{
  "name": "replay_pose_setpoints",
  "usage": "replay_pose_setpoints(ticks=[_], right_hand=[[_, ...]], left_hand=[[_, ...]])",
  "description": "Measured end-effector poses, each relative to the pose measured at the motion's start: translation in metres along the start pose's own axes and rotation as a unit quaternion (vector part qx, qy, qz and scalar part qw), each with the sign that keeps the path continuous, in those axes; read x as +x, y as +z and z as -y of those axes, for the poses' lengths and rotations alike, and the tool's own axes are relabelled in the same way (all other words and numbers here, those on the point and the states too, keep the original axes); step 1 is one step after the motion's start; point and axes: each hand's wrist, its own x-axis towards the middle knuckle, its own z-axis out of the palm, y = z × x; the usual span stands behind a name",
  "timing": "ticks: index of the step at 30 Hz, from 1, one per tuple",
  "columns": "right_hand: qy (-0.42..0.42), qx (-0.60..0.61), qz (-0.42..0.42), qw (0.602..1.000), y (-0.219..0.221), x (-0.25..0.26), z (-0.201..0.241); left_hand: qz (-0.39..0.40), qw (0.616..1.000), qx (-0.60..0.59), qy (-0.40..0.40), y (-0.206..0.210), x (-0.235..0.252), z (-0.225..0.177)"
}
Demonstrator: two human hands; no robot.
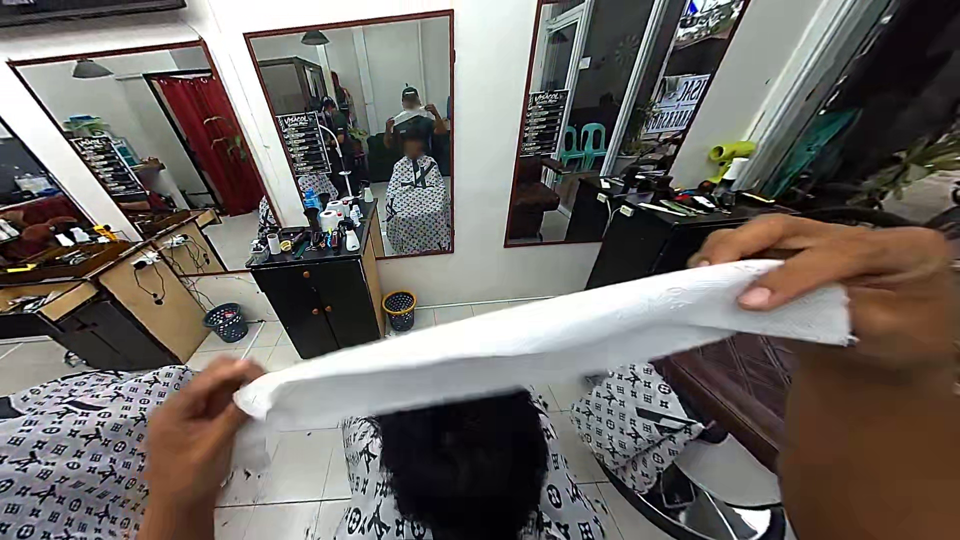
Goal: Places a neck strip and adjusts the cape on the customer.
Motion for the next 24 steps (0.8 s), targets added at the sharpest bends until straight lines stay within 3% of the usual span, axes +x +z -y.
replay_pose_setpoints(ticks=[2, 5, 8, 11, 15, 20, 24], right_hand=[[0.024, 0.012, -0.027, 0.999, 0.015, 0.001, -0.032], [0.152, -0.052, -0.048, 0.986, 0.057, -0.016, -0.105], [0.358, -0.137, 0.083, 0.920, 0.103, -0.073, -0.181], [0.464, -0.136, 0.168, 0.859, 0.147, -0.143, -0.197], [0.525, -0.088, 0.116, 0.839, 0.182, -0.197, -0.169], [0.506, -0.136, -0.087, 0.847, 0.198, -0.228, -0.145], [0.498, -0.128, -0.188, 0.837, 0.198, -0.231, -0.129]], left_hand=[[-0.030, 0.999, 0.007, -0.045, 0.008, 0.024, 0.037], [-0.042, 0.974, -0.019, -0.222, 0.038, 0.034, 0.113], [0.036, 0.935, 0.010, -0.353, 0.067, -0.020, 0.194], [0.096, 0.904, 0.057, -0.413, 0.090, -0.093, 0.209], [0.120, 0.915, 0.133, -0.361, 0.104, -0.144, 0.184], [0.046, 0.958, 0.129, -0.251, 0.110, -0.159, 0.161], [-0.016, 0.968, 0.166, -0.188, 0.117, -0.155, 0.145]])
